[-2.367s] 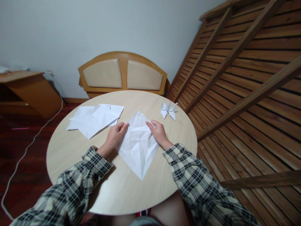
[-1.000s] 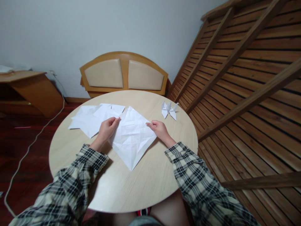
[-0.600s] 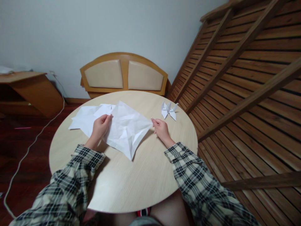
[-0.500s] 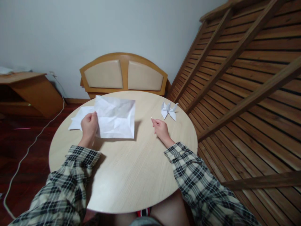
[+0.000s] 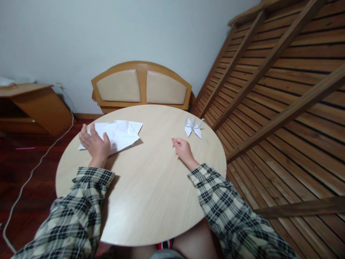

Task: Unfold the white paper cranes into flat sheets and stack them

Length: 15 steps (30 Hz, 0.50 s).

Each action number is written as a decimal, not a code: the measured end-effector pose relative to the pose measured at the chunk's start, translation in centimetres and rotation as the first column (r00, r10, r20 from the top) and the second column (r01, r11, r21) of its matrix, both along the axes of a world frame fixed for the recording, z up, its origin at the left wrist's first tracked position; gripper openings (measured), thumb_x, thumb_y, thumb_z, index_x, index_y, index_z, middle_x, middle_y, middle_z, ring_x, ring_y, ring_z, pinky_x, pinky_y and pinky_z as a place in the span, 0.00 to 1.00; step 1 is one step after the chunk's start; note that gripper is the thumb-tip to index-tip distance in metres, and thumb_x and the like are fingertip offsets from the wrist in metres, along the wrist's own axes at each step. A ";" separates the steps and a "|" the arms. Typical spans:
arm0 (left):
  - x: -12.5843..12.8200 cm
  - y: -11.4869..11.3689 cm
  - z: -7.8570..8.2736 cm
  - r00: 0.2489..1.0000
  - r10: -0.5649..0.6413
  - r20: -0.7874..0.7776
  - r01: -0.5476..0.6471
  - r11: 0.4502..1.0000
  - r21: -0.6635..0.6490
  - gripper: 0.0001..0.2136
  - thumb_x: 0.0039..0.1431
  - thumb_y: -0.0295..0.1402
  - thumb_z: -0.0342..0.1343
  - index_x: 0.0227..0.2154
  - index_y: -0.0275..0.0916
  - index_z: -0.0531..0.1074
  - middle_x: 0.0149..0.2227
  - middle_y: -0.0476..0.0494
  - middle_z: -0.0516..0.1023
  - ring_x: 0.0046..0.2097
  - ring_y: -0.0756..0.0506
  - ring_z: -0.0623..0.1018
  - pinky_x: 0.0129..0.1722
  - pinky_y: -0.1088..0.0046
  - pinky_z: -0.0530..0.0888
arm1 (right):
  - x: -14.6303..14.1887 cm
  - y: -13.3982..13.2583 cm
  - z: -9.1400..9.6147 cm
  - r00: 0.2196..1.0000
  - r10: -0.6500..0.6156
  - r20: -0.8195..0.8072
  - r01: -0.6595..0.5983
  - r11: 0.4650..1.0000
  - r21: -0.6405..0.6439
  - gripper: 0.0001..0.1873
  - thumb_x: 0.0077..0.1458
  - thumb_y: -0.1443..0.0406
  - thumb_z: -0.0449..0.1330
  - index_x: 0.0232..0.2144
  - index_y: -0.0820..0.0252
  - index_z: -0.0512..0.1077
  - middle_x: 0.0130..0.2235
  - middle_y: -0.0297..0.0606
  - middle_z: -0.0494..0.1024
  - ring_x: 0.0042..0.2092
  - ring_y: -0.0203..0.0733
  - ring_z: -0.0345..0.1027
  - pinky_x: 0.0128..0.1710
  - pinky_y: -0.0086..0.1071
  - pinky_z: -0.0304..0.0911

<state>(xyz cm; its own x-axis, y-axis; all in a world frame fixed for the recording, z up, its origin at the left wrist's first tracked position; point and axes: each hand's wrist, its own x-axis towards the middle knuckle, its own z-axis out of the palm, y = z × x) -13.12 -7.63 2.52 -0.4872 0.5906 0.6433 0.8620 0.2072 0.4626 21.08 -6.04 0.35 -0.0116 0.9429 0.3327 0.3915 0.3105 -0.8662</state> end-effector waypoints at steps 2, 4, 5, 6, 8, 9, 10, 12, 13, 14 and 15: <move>1.1 0.3 -0.3 0.991 -0.106 -0.079 0.094 0.984 -0.149 0.28 0.66 0.41 0.47 0.65 0.32 0.59 0.71 0.28 0.48 0.70 0.30 0.50 0.68 0.47 0.49 | 0.0 0.0 0.0 1.000 0.002 0.002 -0.002 1.000 -0.001 0.27 0.61 0.46 0.52 0.19 0.58 0.65 0.13 0.27 0.61 0.15 0.32 0.59 0.16 0.25 0.50; 1.6 0.7 -1.0 0.978 -0.202 -0.051 0.162 0.892 -0.421 0.30 0.66 0.48 0.43 0.64 0.35 0.62 0.71 0.29 0.51 0.70 0.27 0.51 0.66 0.39 0.48 | 0.0 0.0 -0.1 1.000 0.001 0.008 -0.001 1.000 -0.009 0.27 0.60 0.46 0.52 0.19 0.58 0.66 0.13 0.27 0.61 0.16 0.32 0.60 0.16 0.25 0.50; 1.7 0.9 -1.4 0.973 -0.231 -0.018 0.182 0.810 -0.558 0.32 0.65 0.52 0.42 0.65 0.36 0.62 0.70 0.28 0.53 0.69 0.25 0.52 0.64 0.34 0.47 | 0.0 0.0 -0.1 1.000 -0.002 0.011 0.002 1.000 -0.017 0.27 0.60 0.46 0.52 0.19 0.58 0.66 0.13 0.27 0.61 0.16 0.32 0.60 0.16 0.25 0.50; 1.7 1.1 -1.7 0.972 -0.233 0.003 0.180 0.740 -0.649 0.35 0.64 0.55 0.41 0.65 0.37 0.61 0.70 0.28 0.53 0.69 0.24 0.52 0.63 0.32 0.47 | 0.0 0.0 -0.1 1.000 -0.004 0.014 0.004 1.000 -0.025 0.27 0.60 0.46 0.52 0.20 0.58 0.66 0.13 0.27 0.61 0.16 0.33 0.60 0.16 0.25 0.50; 1.5 1.4 -2.2 0.972 -0.233 0.001 0.163 0.678 -0.716 0.39 0.61 0.59 0.39 0.67 0.38 0.58 0.71 0.28 0.51 0.70 0.24 0.50 0.61 0.29 0.47 | 0.0 0.1 -0.3 1.000 -0.006 0.016 0.007 0.999 -0.038 0.27 0.60 0.46 0.51 0.20 0.58 0.66 0.13 0.27 0.61 0.16 0.33 0.60 0.16 0.25 0.50; 1.3 1.5 -2.4 0.973 -0.232 -0.009 0.154 0.673 -0.724 0.40 0.60 0.61 0.38 0.68 0.38 0.57 0.71 0.28 0.49 0.70 0.24 0.50 0.61 0.29 0.47 | 0.0 0.1 -0.3 1.000 -0.008 0.016 0.009 0.999 -0.042 0.27 0.60 0.46 0.51 0.20 0.58 0.66 0.14 0.27 0.61 0.16 0.33 0.60 0.16 0.25 0.51; 1.2 1.6 -2.4 0.972 -0.233 -0.017 0.149 0.674 -0.723 0.41 0.60 0.62 0.37 0.68 0.38 0.56 0.71 0.28 0.49 0.70 0.24 0.49 0.61 0.29 0.47 | 0.0 0.2 -0.4 1.000 -0.010 0.017 0.011 0.999 -0.042 0.26 0.60 0.46 0.51 0.20 0.57 0.66 0.14 0.27 0.62 0.16 0.33 0.61 0.16 0.26 0.51; 1.2 1.6 -2.4 0.972 -0.234 -0.024 0.144 0.673 -0.725 0.42 0.59 0.62 0.36 0.68 0.39 0.56 0.71 0.28 0.48 0.70 0.25 0.49 0.61 0.29 0.47 | 0.2 0.4 -0.7 0.999 -0.022 0.029 0.023 0.999 -0.035 0.25 0.61 0.47 0.51 0.22 0.57 0.67 0.16 0.27 0.63 0.17 0.34 0.62 0.16 0.26 0.51; 1.2 1.6 -2.4 0.972 -0.233 -0.025 0.142 0.672 -0.727 0.42 0.59 0.63 0.36 0.68 0.39 0.56 0.71 0.29 0.48 0.70 0.25 0.49 0.62 0.29 0.47 | 0.3 0.6 -0.8 0.998 -0.037 0.047 0.038 0.999 -0.024 0.24 0.61 0.47 0.50 0.24 0.57 0.68 0.17 0.27 0.64 0.18 0.35 0.63 0.17 0.26 0.52; 1.2 1.6 -2.4 0.973 -0.231 -0.025 0.141 0.671 -0.728 0.42 0.59 0.63 0.35 0.68 0.39 0.56 0.71 0.29 0.48 0.70 0.25 0.49 0.62 0.30 0.47 | 0.5 0.8 -0.9 0.996 -0.059 0.074 0.059 0.998 -0.007 0.22 0.62 0.48 0.51 0.26 0.57 0.69 0.18 0.28 0.66 0.19 0.35 0.64 0.19 0.27 0.54; 1.2 1.6 -2.3 0.973 -0.231 -0.025 0.141 0.672 -0.727 0.42 0.58 0.63 0.35 0.68 0.39 0.56 0.71 0.29 0.48 0.70 0.25 0.49 0.62 0.30 0.47 | 0.7 1.0 -1.1 0.990 -0.089 0.107 0.087 0.996 0.020 0.20 0.62 0.50 0.51 0.28 0.56 0.70 0.19 0.29 0.68 0.22 0.36 0.66 0.21 0.27 0.56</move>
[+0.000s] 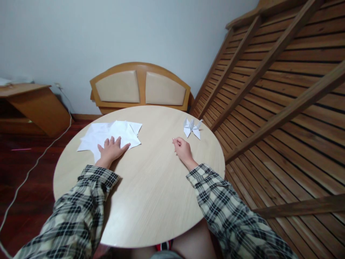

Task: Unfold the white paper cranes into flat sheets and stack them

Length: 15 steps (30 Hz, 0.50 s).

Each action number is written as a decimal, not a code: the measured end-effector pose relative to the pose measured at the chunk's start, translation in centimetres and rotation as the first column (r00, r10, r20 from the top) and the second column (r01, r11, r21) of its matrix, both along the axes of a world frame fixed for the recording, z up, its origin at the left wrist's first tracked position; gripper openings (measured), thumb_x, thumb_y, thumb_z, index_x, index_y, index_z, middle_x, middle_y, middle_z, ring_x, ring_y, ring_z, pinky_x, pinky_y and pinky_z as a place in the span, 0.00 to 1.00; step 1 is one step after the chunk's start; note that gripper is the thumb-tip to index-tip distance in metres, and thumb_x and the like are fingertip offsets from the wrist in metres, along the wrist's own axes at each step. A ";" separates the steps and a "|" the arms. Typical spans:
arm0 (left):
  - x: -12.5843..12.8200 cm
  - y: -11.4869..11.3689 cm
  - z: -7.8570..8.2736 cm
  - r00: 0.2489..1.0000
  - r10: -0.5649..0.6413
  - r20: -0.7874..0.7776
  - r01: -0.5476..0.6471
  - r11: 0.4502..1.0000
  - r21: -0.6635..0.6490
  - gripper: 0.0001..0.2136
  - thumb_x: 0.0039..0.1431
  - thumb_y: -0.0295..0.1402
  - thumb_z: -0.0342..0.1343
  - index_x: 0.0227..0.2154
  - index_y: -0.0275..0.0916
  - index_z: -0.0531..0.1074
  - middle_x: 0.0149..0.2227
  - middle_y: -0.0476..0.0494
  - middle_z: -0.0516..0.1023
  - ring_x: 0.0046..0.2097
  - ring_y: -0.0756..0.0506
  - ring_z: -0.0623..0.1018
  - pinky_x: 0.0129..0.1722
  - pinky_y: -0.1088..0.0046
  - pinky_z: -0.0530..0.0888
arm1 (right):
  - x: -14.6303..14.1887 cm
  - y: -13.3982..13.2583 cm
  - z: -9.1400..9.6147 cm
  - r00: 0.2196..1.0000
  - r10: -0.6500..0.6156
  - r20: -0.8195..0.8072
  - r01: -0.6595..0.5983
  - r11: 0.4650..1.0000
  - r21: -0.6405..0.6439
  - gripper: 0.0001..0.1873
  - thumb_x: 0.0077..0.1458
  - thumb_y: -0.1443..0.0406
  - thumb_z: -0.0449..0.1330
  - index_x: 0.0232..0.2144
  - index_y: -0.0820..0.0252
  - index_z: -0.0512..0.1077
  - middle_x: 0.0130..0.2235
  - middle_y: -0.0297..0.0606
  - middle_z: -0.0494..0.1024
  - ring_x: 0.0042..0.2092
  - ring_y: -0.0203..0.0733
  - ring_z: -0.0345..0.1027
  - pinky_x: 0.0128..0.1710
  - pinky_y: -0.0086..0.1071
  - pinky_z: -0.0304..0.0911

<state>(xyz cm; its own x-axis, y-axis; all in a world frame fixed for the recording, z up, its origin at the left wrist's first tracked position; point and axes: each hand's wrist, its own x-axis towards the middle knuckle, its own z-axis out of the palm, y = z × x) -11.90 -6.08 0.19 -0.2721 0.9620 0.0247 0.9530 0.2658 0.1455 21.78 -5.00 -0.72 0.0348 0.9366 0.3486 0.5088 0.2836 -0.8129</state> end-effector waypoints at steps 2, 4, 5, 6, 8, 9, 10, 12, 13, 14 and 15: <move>0.0 0.0 0.0 1.000 -0.002 0.003 0.002 1.000 0.008 0.43 0.58 0.63 0.35 0.68 0.39 0.56 0.71 0.29 0.49 0.70 0.24 0.49 0.61 0.29 0.47 | 0.6 0.7 -0.2 0.993 -0.078 0.090 0.072 0.995 0.076 0.14 0.62 0.55 0.52 0.34 0.56 0.72 0.26 0.32 0.74 0.28 0.39 0.69 0.28 0.30 0.61; 0.0 0.0 -0.2 1.000 -0.007 0.007 0.007 1.000 0.018 0.43 0.58 0.63 0.36 0.68 0.38 0.57 0.71 0.28 0.49 0.70 0.23 0.49 0.61 0.29 0.47 | 1.3 1.4 -0.4 0.969 -0.159 0.189 0.127 0.977 0.171 0.11 0.61 0.61 0.52 0.38 0.56 0.73 0.36 0.38 0.78 0.39 0.43 0.70 0.38 0.33 0.64; 0.0 0.0 -0.2 1.000 -0.009 0.010 0.008 1.000 0.022 0.43 0.58 0.63 0.36 0.68 0.38 0.57 0.71 0.28 0.49 0.70 0.23 0.49 0.61 0.29 0.47 | 1.7 1.8 -0.4 0.946 -0.213 0.246 0.163 0.964 0.208 0.11 0.61 0.63 0.52 0.40 0.57 0.73 0.40 0.41 0.78 0.44 0.45 0.69 0.43 0.35 0.63; -0.1 0.1 -0.3 1.000 -0.009 0.012 0.009 1.000 0.024 0.43 0.58 0.63 0.36 0.68 0.38 0.57 0.71 0.28 0.49 0.70 0.23 0.49 0.62 0.30 0.47 | 2.1 2.2 -0.4 0.913 -0.280 0.298 0.215 0.949 0.233 0.11 0.59 0.64 0.53 0.42 0.56 0.74 0.43 0.42 0.78 0.47 0.47 0.67 0.47 0.38 0.61; -0.1 0.1 -0.4 1.000 -0.008 0.017 0.008 1.000 0.027 0.43 0.58 0.63 0.37 0.68 0.38 0.57 0.71 0.28 0.49 0.70 0.23 0.49 0.62 0.30 0.46 | 3.0 2.9 -0.3 0.840 -0.385 0.383 0.310 0.919 0.243 0.14 0.57 0.65 0.56 0.46 0.57 0.73 0.48 0.45 0.75 0.51 0.51 0.64 0.50 0.41 0.58; -0.1 0.1 -0.4 1.000 -0.007 0.018 0.007 1.000 0.029 0.42 0.59 0.62 0.37 0.68 0.37 0.57 0.71 0.28 0.49 0.70 0.23 0.49 0.62 0.30 0.46 | 3.4 3.3 -0.3 0.807 -0.423 0.413 0.354 0.905 0.237 0.16 0.56 0.65 0.57 0.48 0.57 0.73 0.50 0.46 0.75 0.52 0.52 0.63 0.50 0.42 0.57; -0.1 0.1 -0.4 1.000 -0.007 0.021 0.007 0.999 0.033 0.42 0.59 0.62 0.37 0.67 0.37 0.57 0.71 0.28 0.50 0.70 0.23 0.50 0.62 0.30 0.46 | 3.7 3.6 -0.3 0.777 -0.449 0.441 0.387 0.894 0.227 0.18 0.56 0.64 0.58 0.49 0.57 0.72 0.51 0.47 0.74 0.52 0.53 0.62 0.51 0.43 0.56; -0.1 0.0 -0.3 1.000 -0.012 0.027 0.011 0.999 0.045 0.42 0.59 0.62 0.37 0.67 0.37 0.58 0.71 0.27 0.50 0.70 0.23 0.50 0.61 0.29 0.47 | 4.3 4.3 -0.3 0.726 -0.473 0.499 0.430 0.879 0.208 0.20 0.55 0.64 0.59 0.51 0.58 0.71 0.52 0.48 0.73 0.54 0.54 0.61 0.51 0.43 0.55; -0.1 0.0 -0.3 0.999 -0.015 0.030 0.014 0.999 0.052 0.42 0.59 0.62 0.37 0.67 0.36 0.58 0.71 0.27 0.51 0.70 0.23 0.50 0.61 0.29 0.47 | 4.5 4.7 -0.4 0.706 -0.473 0.527 0.434 0.877 0.206 0.22 0.55 0.64 0.60 0.53 0.59 0.71 0.54 0.50 0.73 0.55 0.55 0.61 0.51 0.43 0.55; 0.0 0.0 -0.3 0.999 -0.018 0.032 0.016 0.998 0.058 0.41 0.59 0.61 0.38 0.67 0.36 0.59 0.70 0.26 0.51 0.70 0.23 0.50 0.61 0.29 0.47 | 4.6 5.1 -0.4 0.689 -0.471 0.551 0.440 0.876 0.198 0.22 0.55 0.65 0.59 0.53 0.60 0.70 0.55 0.51 0.72 0.55 0.55 0.62 0.50 0.42 0.54; 0.0 -0.1 -0.3 0.999 -0.020 0.033 0.018 0.998 0.063 0.41 0.59 0.61 0.38 0.67 0.36 0.59 0.70 0.26 0.51 0.70 0.24 0.50 0.61 0.29 0.47 | 4.7 5.5 -0.5 0.680 -0.456 0.574 0.441 0.880 0.178 0.21 0.56 0.66 0.58 0.53 0.60 0.71 0.55 0.52 0.73 0.54 0.54 0.64 0.50 0.42 0.54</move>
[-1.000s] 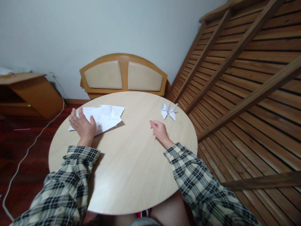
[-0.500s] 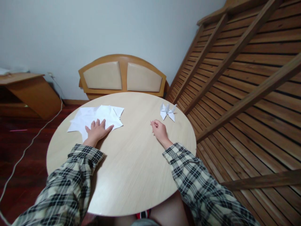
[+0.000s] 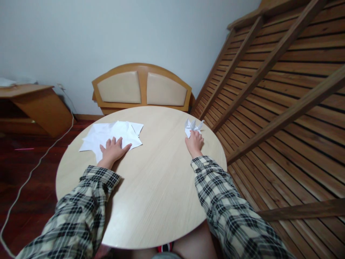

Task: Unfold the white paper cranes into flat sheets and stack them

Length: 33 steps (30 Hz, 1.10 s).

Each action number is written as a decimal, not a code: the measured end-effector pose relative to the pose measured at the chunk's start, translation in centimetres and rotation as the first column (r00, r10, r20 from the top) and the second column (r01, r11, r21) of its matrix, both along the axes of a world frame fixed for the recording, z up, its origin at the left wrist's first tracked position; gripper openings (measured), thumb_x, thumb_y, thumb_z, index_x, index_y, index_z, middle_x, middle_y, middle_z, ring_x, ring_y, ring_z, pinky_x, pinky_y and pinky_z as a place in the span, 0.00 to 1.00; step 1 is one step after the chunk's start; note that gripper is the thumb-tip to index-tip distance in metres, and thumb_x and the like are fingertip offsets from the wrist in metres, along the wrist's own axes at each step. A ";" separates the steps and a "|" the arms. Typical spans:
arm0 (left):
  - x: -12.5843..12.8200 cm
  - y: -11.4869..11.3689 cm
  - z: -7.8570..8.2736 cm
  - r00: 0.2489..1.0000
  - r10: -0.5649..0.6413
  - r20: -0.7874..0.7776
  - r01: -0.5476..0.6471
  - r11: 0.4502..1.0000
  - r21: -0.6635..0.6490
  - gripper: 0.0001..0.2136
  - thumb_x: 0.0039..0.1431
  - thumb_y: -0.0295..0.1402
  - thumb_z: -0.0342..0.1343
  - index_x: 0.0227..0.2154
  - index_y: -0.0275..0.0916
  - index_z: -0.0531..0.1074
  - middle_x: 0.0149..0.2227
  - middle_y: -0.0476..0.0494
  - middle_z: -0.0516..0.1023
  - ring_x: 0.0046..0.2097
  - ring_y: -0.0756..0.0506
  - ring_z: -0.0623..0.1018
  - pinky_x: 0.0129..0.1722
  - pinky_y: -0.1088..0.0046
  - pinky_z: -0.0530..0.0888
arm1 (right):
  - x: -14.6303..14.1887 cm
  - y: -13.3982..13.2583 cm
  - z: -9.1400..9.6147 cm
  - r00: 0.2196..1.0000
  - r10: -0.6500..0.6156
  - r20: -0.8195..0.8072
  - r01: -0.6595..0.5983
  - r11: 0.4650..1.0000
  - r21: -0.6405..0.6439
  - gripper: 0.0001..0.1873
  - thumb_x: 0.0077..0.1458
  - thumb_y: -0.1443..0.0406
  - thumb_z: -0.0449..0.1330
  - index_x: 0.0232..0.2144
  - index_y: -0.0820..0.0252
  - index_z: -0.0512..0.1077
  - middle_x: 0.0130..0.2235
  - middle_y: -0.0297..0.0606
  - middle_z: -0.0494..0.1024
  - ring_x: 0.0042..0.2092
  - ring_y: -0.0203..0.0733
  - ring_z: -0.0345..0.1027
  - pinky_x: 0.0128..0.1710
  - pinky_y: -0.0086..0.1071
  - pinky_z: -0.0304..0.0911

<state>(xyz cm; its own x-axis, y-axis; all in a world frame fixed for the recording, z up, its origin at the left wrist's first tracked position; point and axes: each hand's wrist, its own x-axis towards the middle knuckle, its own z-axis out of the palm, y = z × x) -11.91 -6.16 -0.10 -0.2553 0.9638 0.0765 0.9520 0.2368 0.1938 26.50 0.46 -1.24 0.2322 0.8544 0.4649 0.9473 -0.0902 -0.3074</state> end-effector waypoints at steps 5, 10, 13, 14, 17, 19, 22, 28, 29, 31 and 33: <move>0.1 -0.2 -0.1 1.000 0.013 0.004 -0.013 1.000 0.018 0.40 0.60 0.60 0.40 0.66 0.36 0.60 0.70 0.27 0.53 0.70 0.24 0.51 0.62 0.30 0.47 | 0.4 1.3 -0.1 1.000 0.013 -0.006 -0.014 0.985 -0.170 0.17 0.62 0.70 0.49 0.39 0.64 0.79 0.40 0.52 0.81 0.43 0.49 0.72 0.48 0.43 0.54; 0.8 -0.4 0.6 0.998 0.004 -0.062 0.008 0.981 0.195 0.36 0.62 0.55 0.43 0.65 0.36 0.60 0.70 0.28 0.54 0.70 0.27 0.50 0.64 0.36 0.45 | 0.0 0.4 0.1 0.965 0.212 -0.153 -0.214 0.977 0.004 0.17 0.65 0.65 0.50 0.45 0.59 0.78 0.42 0.47 0.82 0.43 0.46 0.74 0.49 0.39 0.58; 2.1 -0.5 1.2 0.994 -0.078 -0.079 0.099 0.941 0.325 0.31 0.64 0.49 0.44 0.64 0.36 0.62 0.69 0.32 0.57 0.70 0.31 0.52 0.67 0.46 0.45 | -1.4 -0.8 0.0 0.842 0.443 -0.309 -0.411 0.897 0.165 0.16 0.64 0.62 0.51 0.45 0.59 0.77 0.44 0.44 0.82 0.46 0.44 0.74 0.48 0.35 0.62; 2.7 -0.5 1.4 0.989 -0.132 -0.067 0.147 0.922 0.358 0.29 0.65 0.48 0.45 0.63 0.36 0.63 0.68 0.32 0.59 0.69 0.32 0.54 0.67 0.48 0.46 | -2.1 -1.2 0.0 0.784 0.514 -0.348 -0.471 0.858 0.205 0.16 0.64 0.61 0.51 0.44 0.59 0.76 0.44 0.43 0.81 0.46 0.44 0.74 0.48 0.34 0.63; 4.8 -0.8 1.5 0.937 -0.350 0.010 0.318 0.863 0.393 0.25 0.65 0.48 0.47 0.55 0.36 0.72 0.57 0.32 0.73 0.59 0.33 0.67 0.61 0.53 0.59 | -4.4 -2.7 0.0 0.629 0.645 -0.434 -0.584 0.760 0.284 0.15 0.64 0.59 0.52 0.42 0.59 0.76 0.42 0.42 0.81 0.44 0.43 0.74 0.46 0.33 0.65; 6.3 -1.1 1.4 0.903 -0.425 0.061 0.377 0.853 0.361 0.22 0.65 0.50 0.47 0.42 0.40 0.79 0.44 0.35 0.78 0.50 0.35 0.72 0.54 0.55 0.65 | -5.8 -3.8 0.3 0.567 0.679 -0.467 -0.630 0.722 0.285 0.14 0.63 0.58 0.53 0.41 0.59 0.75 0.41 0.40 0.81 0.44 0.43 0.74 0.46 0.33 0.65; 7.9 -1.5 1.1 0.871 -0.478 0.114 0.397 0.821 0.411 0.20 0.62 0.52 0.50 0.31 0.42 0.79 0.36 0.38 0.77 0.43 0.36 0.72 0.49 0.57 0.66 | -7.5 -5.4 0.8 0.487 0.708 -0.510 -0.688 0.671 0.275 0.12 0.63 0.59 0.54 0.40 0.57 0.74 0.41 0.39 0.80 0.44 0.42 0.73 0.47 0.35 0.65; 8.4 -1.3 0.4 0.807 -0.548 0.223 0.397 0.781 0.483 0.19 0.63 0.47 0.51 0.23 0.41 0.74 0.28 0.41 0.73 0.36 0.40 0.71 0.44 0.59 0.67 | -9.2 -7.4 1.0 0.269 0.747 -0.608 -0.808 0.519 0.281 0.09 0.64 0.61 0.54 0.41 0.55 0.73 0.43 0.38 0.79 0.47 0.41 0.73 0.51 0.38 0.66; 8.3 -1.2 0.4 0.781 -0.566 0.262 0.391 0.772 0.502 0.19 0.64 0.45 0.50 0.22 0.41 0.73 0.27 0.42 0.72 0.35 0.41 0.70 0.43 0.59 0.67 | -9.4 -7.5 0.9 0.234 0.751 -0.618 -0.819 0.495 0.290 0.09 0.64 0.62 0.54 0.42 0.54 0.73 0.44 0.38 0.79 0.48 0.41 0.72 0.52 0.39 0.65; 8.1 -1.1 0.3 0.727 -0.593 0.347 0.357 0.757 0.548 0.16 0.63 0.42 0.51 0.23 0.41 0.72 0.26 0.43 0.71 0.34 0.42 0.70 0.43 0.60 0.68 | -9.6 -7.6 0.7 0.181 0.749 -0.637 -0.824 0.469 0.317 0.08 0.63 0.62 0.55 0.42 0.54 0.72 0.45 0.38 0.78 0.49 0.41 0.72 0.53 0.40 0.65; 8.0 -1.1 0.3 0.668 -0.598 0.442 0.293 0.758 0.583 0.12 0.61 0.41 0.53 0.26 0.40 0.73 0.28 0.43 0.73 0.35 0.42 0.71 0.43 0.60 0.69 | -9.8 -7.7 0.6 0.146 0.733 -0.664 -0.814 0.471 0.341 0.07 0.62 0.62 0.56 0.42 0.54 0.71 0.44 0.38 0.78 0.48 0.40 0.72 0.52 0.40 0.66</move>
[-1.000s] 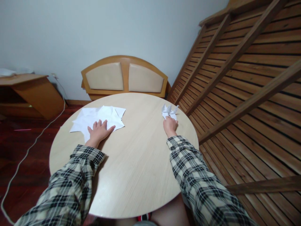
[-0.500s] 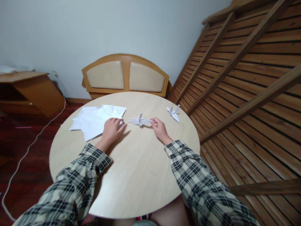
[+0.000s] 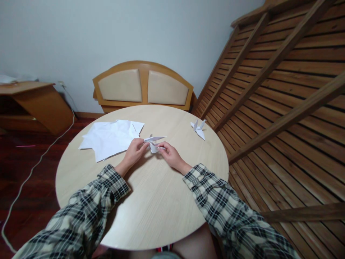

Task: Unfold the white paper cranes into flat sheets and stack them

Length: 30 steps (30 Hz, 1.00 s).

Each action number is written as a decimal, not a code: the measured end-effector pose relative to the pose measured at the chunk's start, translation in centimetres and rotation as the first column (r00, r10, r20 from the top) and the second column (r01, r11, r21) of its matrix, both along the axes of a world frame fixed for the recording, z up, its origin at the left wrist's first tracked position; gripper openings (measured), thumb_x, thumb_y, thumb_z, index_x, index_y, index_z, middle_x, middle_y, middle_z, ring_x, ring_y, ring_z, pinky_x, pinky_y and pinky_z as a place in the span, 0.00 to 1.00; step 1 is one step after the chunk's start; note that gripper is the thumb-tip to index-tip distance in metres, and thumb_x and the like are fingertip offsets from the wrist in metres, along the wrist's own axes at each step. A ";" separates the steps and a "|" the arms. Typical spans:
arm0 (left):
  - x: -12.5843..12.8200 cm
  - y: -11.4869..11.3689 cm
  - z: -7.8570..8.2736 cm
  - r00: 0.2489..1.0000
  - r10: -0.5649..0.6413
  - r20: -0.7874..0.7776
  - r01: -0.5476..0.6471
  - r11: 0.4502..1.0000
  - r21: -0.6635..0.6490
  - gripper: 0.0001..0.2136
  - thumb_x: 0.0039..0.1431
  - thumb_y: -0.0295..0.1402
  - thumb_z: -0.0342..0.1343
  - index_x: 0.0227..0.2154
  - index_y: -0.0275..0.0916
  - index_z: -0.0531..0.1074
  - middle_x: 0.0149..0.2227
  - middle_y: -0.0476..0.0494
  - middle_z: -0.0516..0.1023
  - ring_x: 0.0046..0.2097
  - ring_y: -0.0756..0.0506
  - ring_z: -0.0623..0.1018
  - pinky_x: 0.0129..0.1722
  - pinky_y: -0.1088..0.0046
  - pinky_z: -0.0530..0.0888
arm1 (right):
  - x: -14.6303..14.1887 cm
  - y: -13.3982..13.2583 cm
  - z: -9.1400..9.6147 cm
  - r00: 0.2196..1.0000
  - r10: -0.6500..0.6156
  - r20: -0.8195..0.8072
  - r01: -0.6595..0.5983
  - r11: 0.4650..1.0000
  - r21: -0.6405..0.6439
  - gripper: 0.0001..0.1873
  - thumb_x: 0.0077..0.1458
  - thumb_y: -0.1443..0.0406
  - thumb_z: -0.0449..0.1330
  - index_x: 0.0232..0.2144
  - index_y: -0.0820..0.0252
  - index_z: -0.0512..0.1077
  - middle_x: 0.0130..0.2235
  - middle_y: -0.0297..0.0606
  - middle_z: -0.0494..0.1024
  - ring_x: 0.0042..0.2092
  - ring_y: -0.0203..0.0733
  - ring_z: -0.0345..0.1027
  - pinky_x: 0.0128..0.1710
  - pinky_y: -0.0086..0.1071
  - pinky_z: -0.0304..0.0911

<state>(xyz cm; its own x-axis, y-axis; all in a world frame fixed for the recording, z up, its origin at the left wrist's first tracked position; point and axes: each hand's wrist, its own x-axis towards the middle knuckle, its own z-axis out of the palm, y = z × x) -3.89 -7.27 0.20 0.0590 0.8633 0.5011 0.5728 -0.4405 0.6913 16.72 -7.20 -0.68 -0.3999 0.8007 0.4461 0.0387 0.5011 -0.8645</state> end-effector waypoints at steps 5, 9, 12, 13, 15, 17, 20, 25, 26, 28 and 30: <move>0.7 -0.8 0.4 0.959 -0.106 0.263 0.133 0.987 -0.090 0.10 0.59 0.40 0.56 0.37 0.39 0.75 0.39 0.40 0.78 0.41 0.42 0.74 0.46 0.61 0.70 | -0.5 -0.3 0.2 0.998 0.012 -0.063 -0.018 0.994 -0.107 0.05 0.62 0.61 0.57 0.40 0.54 0.68 0.39 0.36 0.77 0.41 0.39 0.73 0.43 0.36 0.70; 1.3 -1.2 0.8 0.934 -0.104 0.341 0.156 0.979 -0.129 0.11 0.58 0.42 0.56 0.30 0.39 0.72 0.30 0.45 0.74 0.34 0.45 0.71 0.38 0.67 0.69 | -0.6 -0.9 0.6 0.995 0.024 -0.098 -0.050 0.963 -0.265 0.07 0.63 0.58 0.55 0.40 0.54 0.64 0.36 0.34 0.78 0.34 0.37 0.75 0.34 0.31 0.70; 1.5 -1.1 0.9 0.904 -0.050 0.425 0.116 0.984 -0.132 0.12 0.58 0.43 0.56 0.28 0.39 0.70 0.28 0.47 0.71 0.32 0.46 0.69 0.35 0.69 0.68 | -0.3 -0.9 0.8 0.993 -0.041 -0.113 0.006 0.957 -0.289 0.12 0.64 0.54 0.51 0.43 0.53 0.63 0.33 0.31 0.77 0.25 0.33 0.71 0.23 0.25 0.64; 1.5 -1.0 0.8 0.882 -0.026 0.470 0.105 0.984 -0.143 0.11 0.58 0.42 0.56 0.28 0.39 0.70 0.28 0.48 0.71 0.32 0.46 0.69 0.35 0.69 0.67 | -0.2 -0.8 0.8 0.991 -0.078 -0.105 0.046 0.960 -0.274 0.13 0.64 0.52 0.50 0.44 0.53 0.63 0.31 0.30 0.76 0.23 0.32 0.69 0.20 0.24 0.61; 1.5 -0.7 0.6 0.825 0.023 0.564 0.095 0.979 -0.179 0.10 0.57 0.41 0.57 0.28 0.39 0.69 0.28 0.48 0.70 0.31 0.47 0.69 0.33 0.70 0.68 | 0.1 -0.7 0.8 0.987 -0.135 -0.084 0.111 0.963 -0.244 0.15 0.64 0.51 0.49 0.44 0.53 0.64 0.28 0.28 0.73 0.21 0.30 0.64 0.17 0.23 0.57; 1.7 -0.6 0.4 0.770 0.063 0.635 0.100 0.971 -0.218 0.10 0.56 0.40 0.57 0.27 0.39 0.68 0.28 0.48 0.70 0.30 0.48 0.69 0.32 0.70 0.68 | 0.2 -0.6 0.9 0.987 -0.153 -0.057 0.136 0.964 -0.230 0.14 0.63 0.51 0.50 0.42 0.53 0.64 0.27 0.27 0.72 0.21 0.30 0.62 0.17 0.23 0.56; 2.0 -0.7 0.4 0.725 0.088 0.684 0.123 0.959 -0.254 0.09 0.54 0.40 0.58 0.27 0.39 0.68 0.28 0.48 0.71 0.30 0.48 0.70 0.32 0.71 0.69 | 0.1 -0.7 0.9 0.989 -0.148 -0.024 0.140 0.968 -0.207 0.13 0.60 0.52 0.56 0.38 0.53 0.64 0.26 0.26 0.70 0.22 0.31 0.62 0.18 0.24 0.57; 2.6 -1.1 0.5 0.745 0.073 0.663 0.148 0.951 -0.271 0.10 0.54 0.41 0.57 0.31 0.39 0.70 0.32 0.45 0.74 0.33 0.47 0.72 0.34 0.70 0.70 | -0.1 -0.8 0.5 0.981 -0.194 0.028 0.195 0.978 -0.077 0.12 0.56 0.56 0.61 0.38 0.53 0.64 0.25 0.25 0.67 0.25 0.33 0.62 0.23 0.27 0.57; 2.7 -1.1 0.5 0.753 0.068 0.655 0.148 0.951 -0.270 0.11 0.54 0.42 0.57 0.31 0.39 0.70 0.32 0.45 0.74 0.33 0.47 0.72 0.35 0.70 0.70 | -0.1 -0.7 0.4 0.978 -0.206 0.040 0.208 0.976 -0.056 0.11 0.57 0.57 0.61 0.38 0.53 0.64 0.26 0.26 0.68 0.25 0.33 0.62 0.25 0.27 0.57; 2.7 -1.2 0.5 0.756 0.068 0.651 0.146 0.952 -0.270 0.11 0.53 0.42 0.57 0.30 0.39 0.70 0.32 0.45 0.74 0.33 0.47 0.72 0.35 0.69 0.71 | 0.0 -0.6 0.2 0.973 -0.224 0.058 0.226 0.974 -0.032 0.10 0.57 0.57 0.60 0.39 0.53 0.65 0.26 0.26 0.69 0.26 0.34 0.63 0.26 0.28 0.57; 2.7 -1.1 0.4 0.747 0.075 0.661 0.144 0.952 -0.270 0.11 0.53 0.42 0.58 0.29 0.38 0.70 0.31 0.45 0.74 0.33 0.47 0.72 0.35 0.69 0.71 | 0.0 -0.5 0.1 0.969 -0.237 0.073 0.239 0.971 -0.016 0.10 0.58 0.58 0.59 0.41 0.53 0.66 0.27 0.27 0.70 0.27 0.34 0.63 0.26 0.28 0.57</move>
<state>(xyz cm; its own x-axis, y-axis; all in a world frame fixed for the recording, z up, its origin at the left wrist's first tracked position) -1.17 -8.41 0.61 -0.1570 0.9751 0.1569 -0.0843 -0.1715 0.9816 16.77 -7.69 -0.59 -0.2260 0.8870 0.4028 0.2151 0.4487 -0.8674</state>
